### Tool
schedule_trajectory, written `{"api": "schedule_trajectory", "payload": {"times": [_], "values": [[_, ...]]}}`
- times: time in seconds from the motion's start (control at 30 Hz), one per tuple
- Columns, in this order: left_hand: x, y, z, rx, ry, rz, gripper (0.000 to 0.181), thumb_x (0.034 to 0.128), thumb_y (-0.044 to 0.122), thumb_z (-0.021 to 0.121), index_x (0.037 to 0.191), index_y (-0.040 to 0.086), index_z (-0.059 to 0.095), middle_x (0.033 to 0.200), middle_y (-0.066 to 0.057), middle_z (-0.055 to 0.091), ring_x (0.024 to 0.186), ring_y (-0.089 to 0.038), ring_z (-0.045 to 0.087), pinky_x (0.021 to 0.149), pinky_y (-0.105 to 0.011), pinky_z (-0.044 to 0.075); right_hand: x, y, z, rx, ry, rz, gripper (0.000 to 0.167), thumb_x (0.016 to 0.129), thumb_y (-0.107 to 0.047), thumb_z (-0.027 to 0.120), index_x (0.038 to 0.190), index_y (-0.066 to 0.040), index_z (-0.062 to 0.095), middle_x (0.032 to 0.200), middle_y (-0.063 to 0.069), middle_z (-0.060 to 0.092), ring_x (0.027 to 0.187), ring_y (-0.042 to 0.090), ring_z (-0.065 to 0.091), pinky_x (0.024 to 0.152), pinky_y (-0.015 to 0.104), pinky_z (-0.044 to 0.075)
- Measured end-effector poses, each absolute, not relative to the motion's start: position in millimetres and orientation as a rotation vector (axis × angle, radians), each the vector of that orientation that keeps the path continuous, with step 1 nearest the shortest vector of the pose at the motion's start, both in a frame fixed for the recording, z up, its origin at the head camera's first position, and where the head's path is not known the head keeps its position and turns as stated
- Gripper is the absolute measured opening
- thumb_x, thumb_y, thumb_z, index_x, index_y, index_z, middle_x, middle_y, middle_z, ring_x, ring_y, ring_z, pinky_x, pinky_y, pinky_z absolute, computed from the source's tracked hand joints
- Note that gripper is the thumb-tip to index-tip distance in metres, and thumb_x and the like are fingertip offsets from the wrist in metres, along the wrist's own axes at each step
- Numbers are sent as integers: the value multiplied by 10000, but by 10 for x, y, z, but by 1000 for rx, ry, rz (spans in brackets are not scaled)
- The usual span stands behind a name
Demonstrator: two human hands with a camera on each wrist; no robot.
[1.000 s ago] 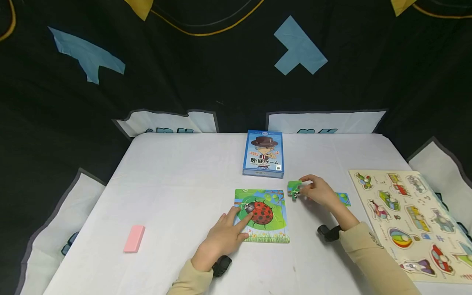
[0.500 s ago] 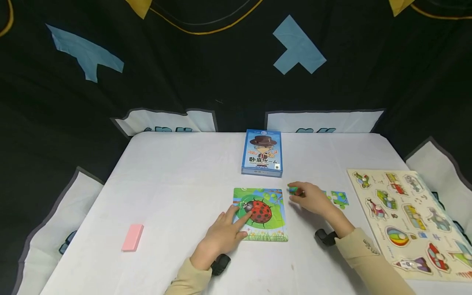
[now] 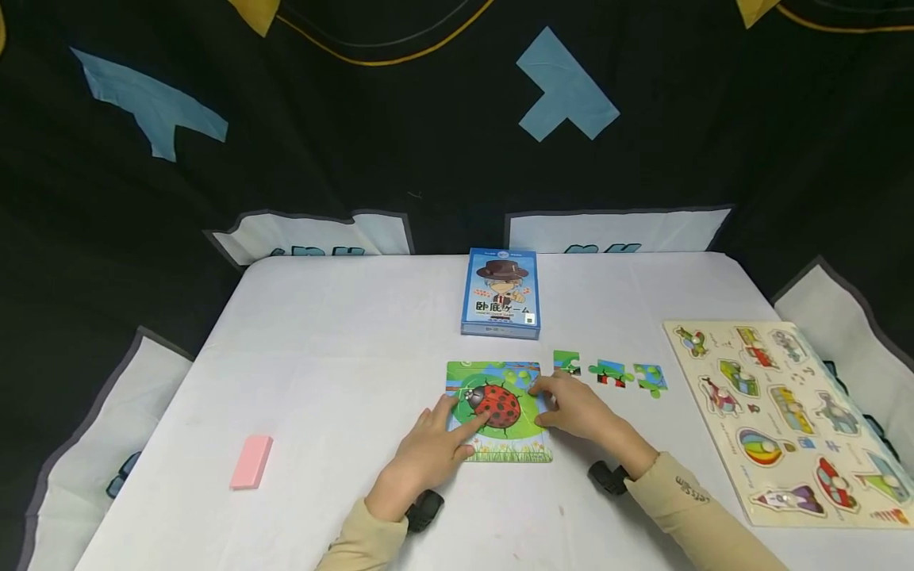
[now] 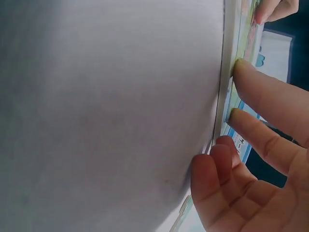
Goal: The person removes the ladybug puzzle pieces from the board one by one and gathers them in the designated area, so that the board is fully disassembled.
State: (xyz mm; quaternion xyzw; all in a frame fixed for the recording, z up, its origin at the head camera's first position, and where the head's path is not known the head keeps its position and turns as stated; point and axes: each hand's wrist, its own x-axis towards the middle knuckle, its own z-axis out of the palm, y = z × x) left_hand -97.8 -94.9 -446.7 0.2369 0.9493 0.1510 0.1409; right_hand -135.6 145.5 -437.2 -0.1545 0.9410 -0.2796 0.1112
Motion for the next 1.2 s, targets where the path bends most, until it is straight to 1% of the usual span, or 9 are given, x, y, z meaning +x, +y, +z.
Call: {"api": "schedule_trajectory", "payload": {"times": [0.17,0.27,0.43,0.57,0.77,0.93,1.0,1.07,1.2], "values": [[-978,-943,-4457,690,2747,442,466,926,329,476,1383,315,385,1420,-184,195,1279,-405,252,1033,-482,243,-1358,1442,-4386,-442,2753,-880,368,707,-83,767,1030,-74,590,931,45,498,696,154,434,596,295,390],[-976,-934,-4452,693,2747,452,464,925,325,481,1380,312,391,1417,-186,202,1265,-419,271,1027,-489,252,-1353,1447,-4398,-458,2742,-938,347,714,-52,754,1002,-74,561,850,27,508,662,148,439,564,286,387],[-978,-916,-4457,687,2749,452,460,926,329,478,1378,315,393,1422,-186,200,1248,-440,287,1018,-494,266,-1339,1522,-4390,-522,2682,-1098,142,834,-57,634,948,-69,551,677,-4,555,545,112,460,479,258,389],[-976,-915,-4460,685,2744,458,462,930,333,471,1383,317,383,1425,-185,193,1243,-452,286,1011,-498,275,-1323,1690,-4340,-465,2626,-1251,33,894,-58,545,921,-52,563,687,44,606,538,151,503,482,267,407],[-974,-951,-4457,677,2745,472,462,929,326,477,1382,311,387,1423,-180,192,1247,-456,273,1009,-507,273,-1315,1875,-4324,-372,2637,-1340,95,883,-49,567,967,-6,581,789,61,614,707,212,575,600,291,450],[-983,-968,-4465,677,2743,486,465,930,326,475,1385,322,379,1429,-180,188,1254,-461,255,998,-522,280,-1330,1703,-4375,-529,2641,-1172,294,864,-104,613,1133,10,580,971,78,605,829,183,558,692,309,465],[-985,-963,-4470,679,2735,489,458,934,328,466,1383,331,378,1434,-182,179,1258,-466,242,998,-528,277,-1336,1606,-4380,-570,2664,-1077,366,846,-124,640,1174,21,564,1031,106,568,829,190,527,678,313,447],[-984,-957,-4474,681,2728,484,449,936,327,458,1379,343,381,1438,-185,171,1268,-461,226,1007,-527,262,-1342,1524,-4385,-579,2709,-980,386,819,-132,673,1162,17,577,1062,119,535,815,185,501,661,302,430],[-980,-951,-4475,684,2727,471,431,937,325,458,1363,355,403,1438,-187,168,1287,-434,207,1025,-515,235,-1346,1429,-4389,-558,2784,-871,325,766,-109,724,1056,-12,614,997,93,506,750,158,451,622,296,404]]}}
